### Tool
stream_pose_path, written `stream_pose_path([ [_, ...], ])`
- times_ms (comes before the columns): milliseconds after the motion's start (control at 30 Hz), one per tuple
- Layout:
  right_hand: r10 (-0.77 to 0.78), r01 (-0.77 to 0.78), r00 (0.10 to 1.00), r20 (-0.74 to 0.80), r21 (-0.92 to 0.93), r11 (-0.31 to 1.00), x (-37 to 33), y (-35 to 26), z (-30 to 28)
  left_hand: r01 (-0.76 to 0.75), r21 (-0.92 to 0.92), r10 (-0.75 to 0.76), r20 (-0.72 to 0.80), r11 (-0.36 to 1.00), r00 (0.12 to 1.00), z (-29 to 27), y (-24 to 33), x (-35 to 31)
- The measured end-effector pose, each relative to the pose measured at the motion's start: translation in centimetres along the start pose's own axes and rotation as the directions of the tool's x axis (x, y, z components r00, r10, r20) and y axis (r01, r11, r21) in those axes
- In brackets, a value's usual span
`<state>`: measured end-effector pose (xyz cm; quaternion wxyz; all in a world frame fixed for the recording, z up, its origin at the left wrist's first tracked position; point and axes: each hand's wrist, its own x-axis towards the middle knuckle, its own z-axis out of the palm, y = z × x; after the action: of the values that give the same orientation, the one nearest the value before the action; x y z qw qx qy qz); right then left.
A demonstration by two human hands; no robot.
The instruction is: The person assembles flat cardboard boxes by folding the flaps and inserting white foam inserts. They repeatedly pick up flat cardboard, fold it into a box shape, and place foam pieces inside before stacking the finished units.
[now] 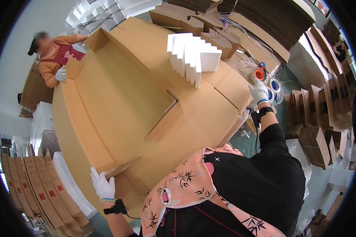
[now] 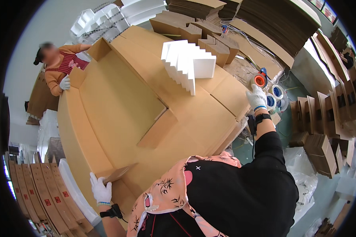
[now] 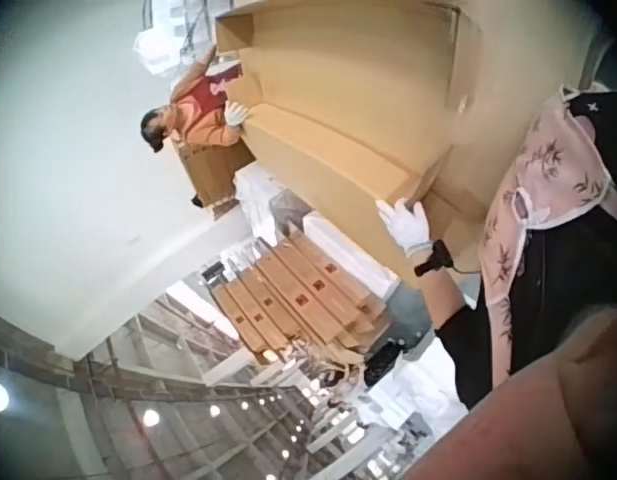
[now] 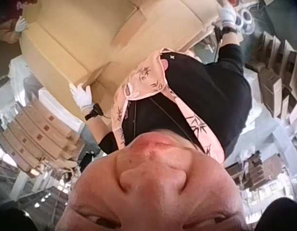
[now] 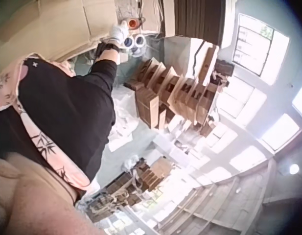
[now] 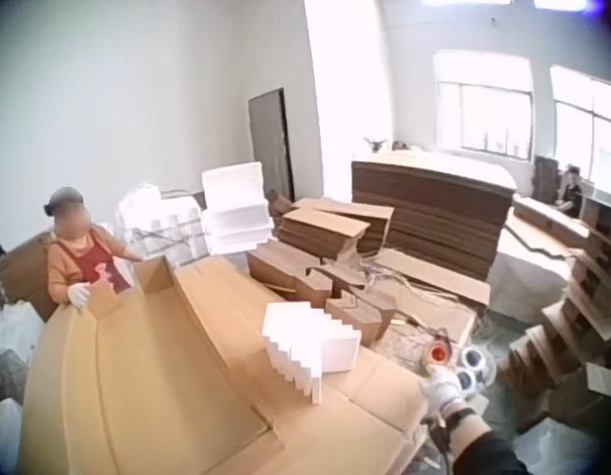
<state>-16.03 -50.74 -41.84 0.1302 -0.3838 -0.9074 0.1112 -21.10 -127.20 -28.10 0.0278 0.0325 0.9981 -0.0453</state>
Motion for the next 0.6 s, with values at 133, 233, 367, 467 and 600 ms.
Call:
stream_pose_path([
  [133, 0.224, -0.215, 0.961, 0.161, -0.071, 0.974, 2.1, 3.9, -1.3, 0.15, -0.075, -0.156, -0.081, 0.986, 0.984, 0.3, 1.1, -3.6],
  [233, 0.216, -0.206, 0.972, 0.095, -0.108, 0.973, 4.7, 10.7, 0.7, 0.189, -0.1, -0.201, -0.124, 0.977, 0.972, -0.8, 5.3, -5.5],
  [367, 0.204, -0.183, 0.964, 0.172, -0.133, 0.974, 9.4, 14.5, -0.9, 0.228, -0.002, -0.221, -0.245, 0.974, 0.944, -0.5, 10.1, -9.4],
  [467, 0.297, -0.288, 0.947, 0.119, -0.091, 0.953, 14.9, 19.5, 0.3, 0.273, -0.011, -0.269, -0.221, 0.962, 0.938, 0.0, 14.6, -10.3],
  [600, 0.347, -0.337, 0.93, 0.125, -0.093, 0.937, 20.6, 21.8, 0.3, 0.281, -0.029, -0.282, -0.035, 0.959, 0.959, 0.2, 21.4, -9.8],
])
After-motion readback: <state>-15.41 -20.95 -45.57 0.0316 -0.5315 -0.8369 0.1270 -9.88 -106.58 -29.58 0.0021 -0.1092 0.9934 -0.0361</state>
